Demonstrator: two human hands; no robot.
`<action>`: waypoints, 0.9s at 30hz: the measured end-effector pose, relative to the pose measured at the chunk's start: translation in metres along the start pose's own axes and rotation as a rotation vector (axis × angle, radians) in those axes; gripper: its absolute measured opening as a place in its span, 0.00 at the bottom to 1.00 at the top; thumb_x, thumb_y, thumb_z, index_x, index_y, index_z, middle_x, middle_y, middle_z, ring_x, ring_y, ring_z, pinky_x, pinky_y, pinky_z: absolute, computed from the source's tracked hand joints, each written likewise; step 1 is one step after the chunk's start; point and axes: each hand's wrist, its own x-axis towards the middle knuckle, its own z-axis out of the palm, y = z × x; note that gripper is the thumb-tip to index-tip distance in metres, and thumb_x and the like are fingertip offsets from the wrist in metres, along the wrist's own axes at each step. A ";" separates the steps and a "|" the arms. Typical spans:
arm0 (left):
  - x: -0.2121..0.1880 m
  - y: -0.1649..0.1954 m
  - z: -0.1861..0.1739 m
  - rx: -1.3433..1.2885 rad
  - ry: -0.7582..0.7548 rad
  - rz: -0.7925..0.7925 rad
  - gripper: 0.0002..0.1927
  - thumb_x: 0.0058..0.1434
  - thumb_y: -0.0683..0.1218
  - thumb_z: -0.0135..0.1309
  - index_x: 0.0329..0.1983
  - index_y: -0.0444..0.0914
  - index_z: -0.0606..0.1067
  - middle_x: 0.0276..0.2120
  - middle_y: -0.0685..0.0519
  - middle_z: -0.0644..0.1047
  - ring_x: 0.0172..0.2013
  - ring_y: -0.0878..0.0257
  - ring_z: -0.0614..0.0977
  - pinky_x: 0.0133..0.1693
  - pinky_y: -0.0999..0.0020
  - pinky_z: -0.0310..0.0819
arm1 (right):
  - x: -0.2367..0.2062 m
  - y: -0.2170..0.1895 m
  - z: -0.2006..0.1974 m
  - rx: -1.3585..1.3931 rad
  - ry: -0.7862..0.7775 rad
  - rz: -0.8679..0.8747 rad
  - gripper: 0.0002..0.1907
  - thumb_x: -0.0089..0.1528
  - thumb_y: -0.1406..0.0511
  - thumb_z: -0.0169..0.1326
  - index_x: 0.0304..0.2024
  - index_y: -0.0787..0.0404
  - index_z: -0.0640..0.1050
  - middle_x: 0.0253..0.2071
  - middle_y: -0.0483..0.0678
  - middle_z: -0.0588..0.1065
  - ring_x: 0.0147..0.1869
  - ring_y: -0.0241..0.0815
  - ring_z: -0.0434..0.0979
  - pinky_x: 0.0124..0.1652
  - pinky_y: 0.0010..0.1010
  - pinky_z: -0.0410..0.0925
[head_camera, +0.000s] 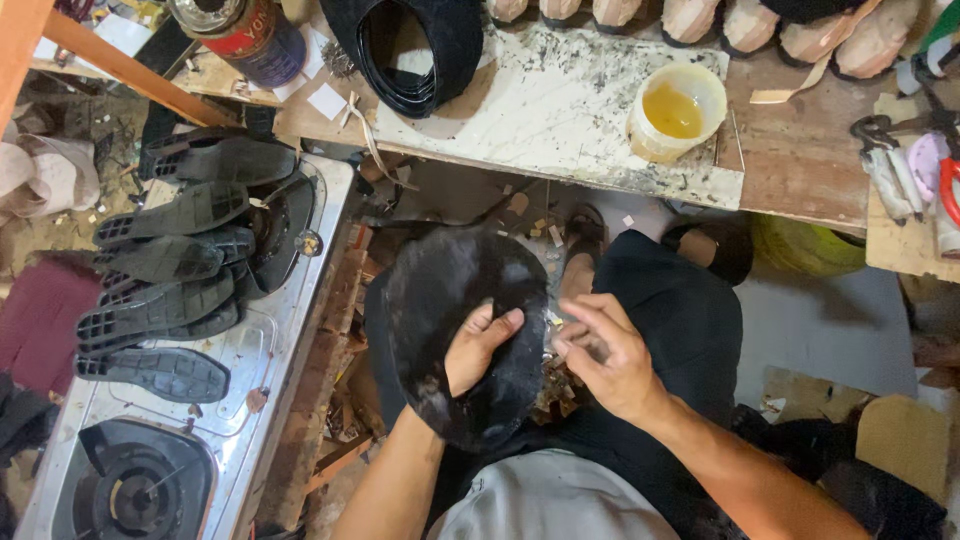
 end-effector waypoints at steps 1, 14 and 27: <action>-0.001 -0.001 -0.003 0.035 -0.012 0.044 0.12 0.72 0.46 0.53 0.51 0.33 0.77 0.42 0.54 0.81 0.39 0.67 0.80 0.42 0.70 0.76 | -0.001 -0.003 -0.001 -0.110 -0.004 -0.105 0.25 0.60 0.76 0.59 0.60 0.66 0.74 0.60 0.53 0.67 0.55 0.44 0.80 0.50 0.30 0.76; -0.005 0.010 0.015 -0.026 0.038 -0.032 0.23 0.66 0.43 0.51 0.65 0.38 0.70 0.51 0.53 0.78 0.50 0.65 0.78 0.51 0.69 0.74 | 0.015 -0.018 -0.017 -0.719 -0.067 -0.633 0.35 0.51 0.75 0.61 0.61 0.49 0.76 0.71 0.61 0.58 0.75 0.67 0.61 0.65 0.53 0.64; -0.011 0.021 0.015 0.135 0.016 0.100 0.16 0.71 0.44 0.51 0.57 0.31 0.73 0.47 0.53 0.79 0.45 0.67 0.78 0.48 0.71 0.73 | 0.012 -0.020 -0.024 -0.723 -0.162 -0.905 0.21 0.55 0.72 0.65 0.50 0.50 0.82 0.67 0.49 0.65 0.73 0.60 0.65 0.61 0.53 0.69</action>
